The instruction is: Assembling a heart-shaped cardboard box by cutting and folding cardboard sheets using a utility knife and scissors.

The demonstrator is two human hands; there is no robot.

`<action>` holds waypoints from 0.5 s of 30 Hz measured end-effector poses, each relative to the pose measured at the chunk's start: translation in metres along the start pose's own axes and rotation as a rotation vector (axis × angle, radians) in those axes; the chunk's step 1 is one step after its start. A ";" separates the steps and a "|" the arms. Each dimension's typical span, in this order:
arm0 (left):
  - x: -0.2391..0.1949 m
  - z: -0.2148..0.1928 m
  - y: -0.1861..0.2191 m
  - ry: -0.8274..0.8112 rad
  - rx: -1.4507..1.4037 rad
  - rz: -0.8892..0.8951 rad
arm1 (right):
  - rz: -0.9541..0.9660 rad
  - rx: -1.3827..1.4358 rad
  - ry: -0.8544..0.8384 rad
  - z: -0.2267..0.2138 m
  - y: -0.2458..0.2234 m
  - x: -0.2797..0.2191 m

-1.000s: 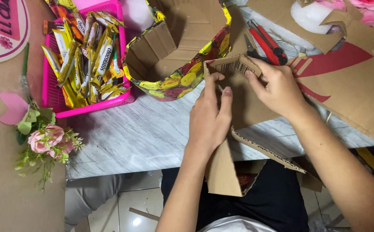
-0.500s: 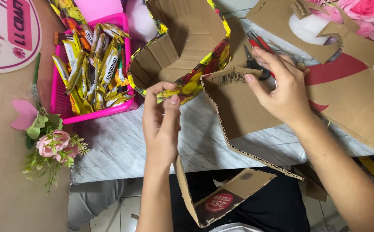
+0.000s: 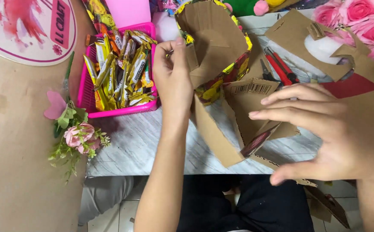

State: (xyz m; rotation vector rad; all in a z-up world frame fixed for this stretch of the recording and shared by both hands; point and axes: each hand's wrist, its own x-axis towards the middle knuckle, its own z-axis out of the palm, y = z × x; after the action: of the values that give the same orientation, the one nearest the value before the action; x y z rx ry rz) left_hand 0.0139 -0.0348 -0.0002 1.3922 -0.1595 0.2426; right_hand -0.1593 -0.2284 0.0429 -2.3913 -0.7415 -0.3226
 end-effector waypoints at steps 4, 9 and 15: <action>-0.004 0.031 0.011 0.101 0.059 0.101 | -0.034 -0.345 0.153 0.025 -0.010 0.008; -0.014 0.006 0.020 -0.111 0.137 0.193 | 0.030 -0.534 0.215 0.033 0.016 -0.018; -0.024 -0.029 -0.049 -0.425 1.039 0.548 | 0.335 -0.643 0.341 0.056 0.051 -0.029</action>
State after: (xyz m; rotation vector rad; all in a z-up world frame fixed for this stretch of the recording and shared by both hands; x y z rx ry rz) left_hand 0.0026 -0.0155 -0.0576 2.4108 -0.8659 0.5226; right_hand -0.1507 -0.2396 -0.0368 -2.8746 -0.0669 -0.9061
